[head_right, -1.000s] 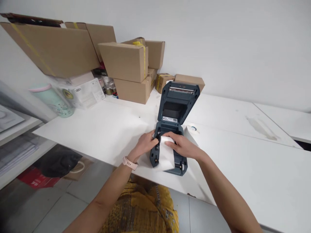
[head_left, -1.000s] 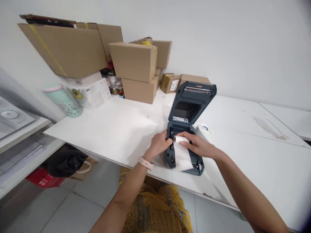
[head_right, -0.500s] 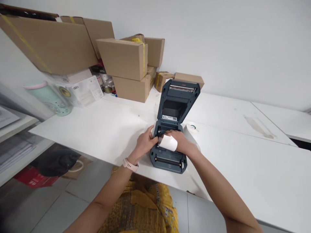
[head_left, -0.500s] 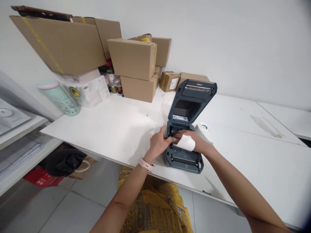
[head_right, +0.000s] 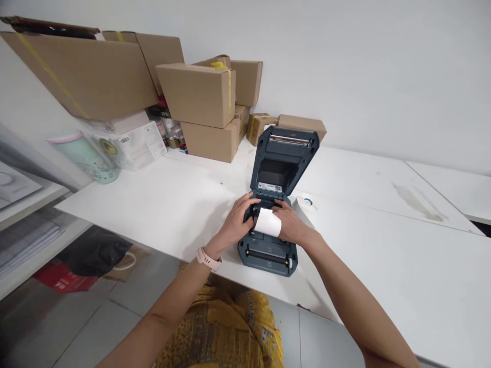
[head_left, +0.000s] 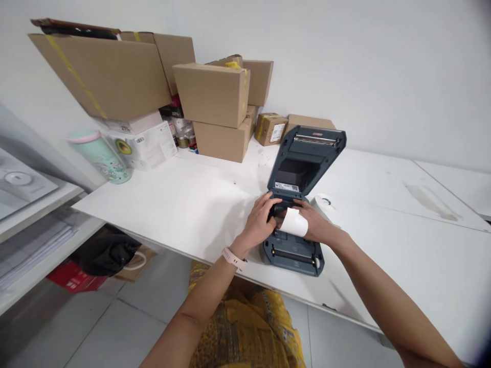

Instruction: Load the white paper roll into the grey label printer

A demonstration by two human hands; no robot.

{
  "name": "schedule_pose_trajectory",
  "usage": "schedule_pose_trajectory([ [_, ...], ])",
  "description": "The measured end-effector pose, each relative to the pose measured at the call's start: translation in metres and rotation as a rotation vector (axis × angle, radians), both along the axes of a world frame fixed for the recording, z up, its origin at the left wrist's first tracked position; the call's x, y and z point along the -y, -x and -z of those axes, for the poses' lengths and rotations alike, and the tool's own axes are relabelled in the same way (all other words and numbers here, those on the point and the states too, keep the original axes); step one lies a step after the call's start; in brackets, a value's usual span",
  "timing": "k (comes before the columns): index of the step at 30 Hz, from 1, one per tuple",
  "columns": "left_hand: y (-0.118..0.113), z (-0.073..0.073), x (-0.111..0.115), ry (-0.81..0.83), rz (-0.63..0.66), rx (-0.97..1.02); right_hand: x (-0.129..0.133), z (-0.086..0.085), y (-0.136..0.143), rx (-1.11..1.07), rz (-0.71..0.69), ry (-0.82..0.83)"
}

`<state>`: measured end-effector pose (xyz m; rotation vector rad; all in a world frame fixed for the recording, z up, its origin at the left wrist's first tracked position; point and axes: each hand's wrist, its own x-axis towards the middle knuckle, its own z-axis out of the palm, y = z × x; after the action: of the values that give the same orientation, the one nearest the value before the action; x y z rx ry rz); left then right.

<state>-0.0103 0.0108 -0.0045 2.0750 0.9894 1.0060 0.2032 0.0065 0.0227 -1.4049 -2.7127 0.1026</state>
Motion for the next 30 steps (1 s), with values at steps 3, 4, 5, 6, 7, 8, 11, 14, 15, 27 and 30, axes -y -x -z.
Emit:
schedule_pose_trajectory([
  [3, 0.000, 0.002, -0.001, 0.089, 0.029, 0.031, 0.004, -0.002, -0.002, -0.021, -0.050, 0.042],
  [4, 0.000, 0.002, -0.002, 0.100, 0.031, 0.043, 0.007, -0.003, -0.002, -0.047, -0.056, 0.051],
  [5, -0.001, 0.002, -0.001, 0.104, 0.029, 0.051, 0.011, -0.003, -0.001, -0.084, -0.056, 0.059],
  [6, -0.001, 0.002, -0.001, 0.105, 0.025, 0.058, 0.016, -0.003, 0.001, -0.127, -0.055, 0.065],
  [7, -0.001, 0.002, -0.001, 0.106, 0.020, 0.062, 0.022, -0.003, 0.003, -0.172, -0.052, 0.069],
  [8, -0.001, 0.002, 0.000, 0.109, 0.017, 0.064, 0.029, -0.003, 0.005, -0.208, -0.049, 0.071],
  [11, 0.000, 0.001, 0.001, 0.117, 0.019, 0.070, 0.049, -0.001, 0.009, -0.247, -0.044, 0.058],
  [14, -0.001, 0.002, 0.000, 0.115, 0.024, 0.079, 0.064, 0.002, 0.011, -0.228, -0.024, 0.002],
  [15, -0.001, 0.003, 0.000, 0.112, 0.022, 0.081, 0.069, 0.003, 0.011, -0.217, -0.020, -0.023],
  [27, -0.002, 0.006, 0.000, 0.093, 0.007, 0.098, 0.104, 0.004, 0.019, -0.107, -0.002, -0.165],
  [30, -0.002, 0.004, 0.000, 0.102, 0.006, 0.101, 0.109, 0.009, 0.021, -0.116, 0.023, -0.207],
])
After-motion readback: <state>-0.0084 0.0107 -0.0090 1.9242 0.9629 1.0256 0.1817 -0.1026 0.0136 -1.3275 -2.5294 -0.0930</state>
